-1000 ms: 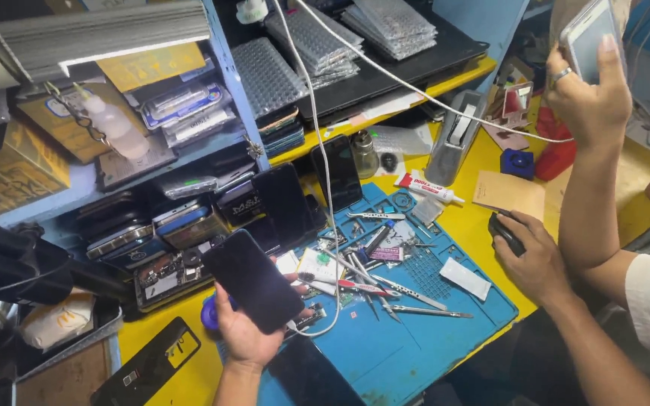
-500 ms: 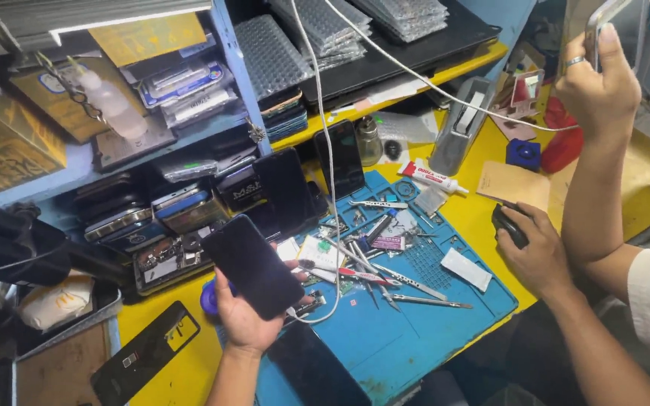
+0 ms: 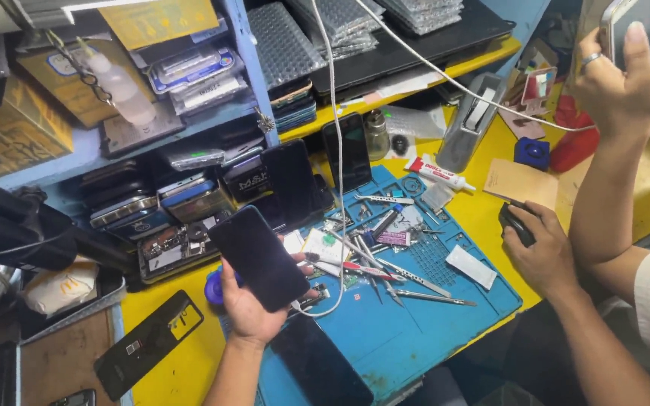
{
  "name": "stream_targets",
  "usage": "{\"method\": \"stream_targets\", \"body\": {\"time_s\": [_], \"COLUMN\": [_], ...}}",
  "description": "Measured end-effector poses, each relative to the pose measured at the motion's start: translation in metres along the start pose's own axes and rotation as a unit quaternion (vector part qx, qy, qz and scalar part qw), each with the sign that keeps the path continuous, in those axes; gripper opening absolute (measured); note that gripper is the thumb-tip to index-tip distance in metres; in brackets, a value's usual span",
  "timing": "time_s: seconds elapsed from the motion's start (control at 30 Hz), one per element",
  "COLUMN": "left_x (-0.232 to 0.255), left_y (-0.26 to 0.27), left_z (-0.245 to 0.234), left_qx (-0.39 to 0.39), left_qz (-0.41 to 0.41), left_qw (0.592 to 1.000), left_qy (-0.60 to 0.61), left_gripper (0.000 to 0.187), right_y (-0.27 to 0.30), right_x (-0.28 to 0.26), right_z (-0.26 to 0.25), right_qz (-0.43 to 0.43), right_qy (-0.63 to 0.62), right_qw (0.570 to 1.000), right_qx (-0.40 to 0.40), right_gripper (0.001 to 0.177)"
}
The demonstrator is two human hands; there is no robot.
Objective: Testing a replacement mobile phone screen by connecting it to the device and checking for display and touch functionality.
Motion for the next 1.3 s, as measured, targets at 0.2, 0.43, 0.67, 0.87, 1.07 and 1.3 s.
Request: {"method": "stream_targets", "body": {"time_s": [0.2, 0.43, 0.67, 0.87, 1.07, 1.3], "left_x": [0.002, -0.001, 0.009, 0.005, -0.019, -0.058], "left_y": [-0.004, -0.006, 0.02, 0.028, 0.027, 0.033], "left_z": [-0.001, -0.003, 0.03, 0.042, 0.052, 0.056], "left_qx": [0.01, -0.019, -0.102, -0.128, 0.063, -0.021], "left_qz": [-0.004, -0.043, -0.011, 0.001, -0.087, -0.148], "left_qw": [1.0, 0.998, 0.994, 0.992, 0.983, 0.946], "left_qy": [-0.005, 0.033, 0.044, -0.02, -0.146, -0.289], "left_gripper": [0.093, 0.093, 0.098, 0.074, 0.064, 0.019], "right_y": [-0.004, -0.013, -0.013, 0.002, -0.014, -0.016], "right_x": [0.002, 0.044, 0.064, 0.028, 0.051, 0.06], "right_z": [-0.001, 0.012, 0.016, 0.009, 0.013, 0.012], "right_qz": [-0.007, -0.172, -0.247, -0.194, -0.214, -0.248], "right_qy": [0.004, -0.017, 0.053, 0.113, 0.073, 0.045], "right_qw": [1.0, 0.981, 0.963, 0.971, 0.97, 0.962], "right_qx": [0.003, 0.087, 0.096, 0.079, 0.087, 0.107], "right_gripper": [0.052, 0.042, 0.04, 0.04, 0.039, 0.038]}}
Point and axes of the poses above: each hand's wrist, its own y-axis away from the middle knuckle, its own z-axis out of the palm, x = y × z, the point moved 4 cm from there along -y, towards the middle knuckle, and after that the axes turned 10 degrees about -y, right-handed, at the moved point
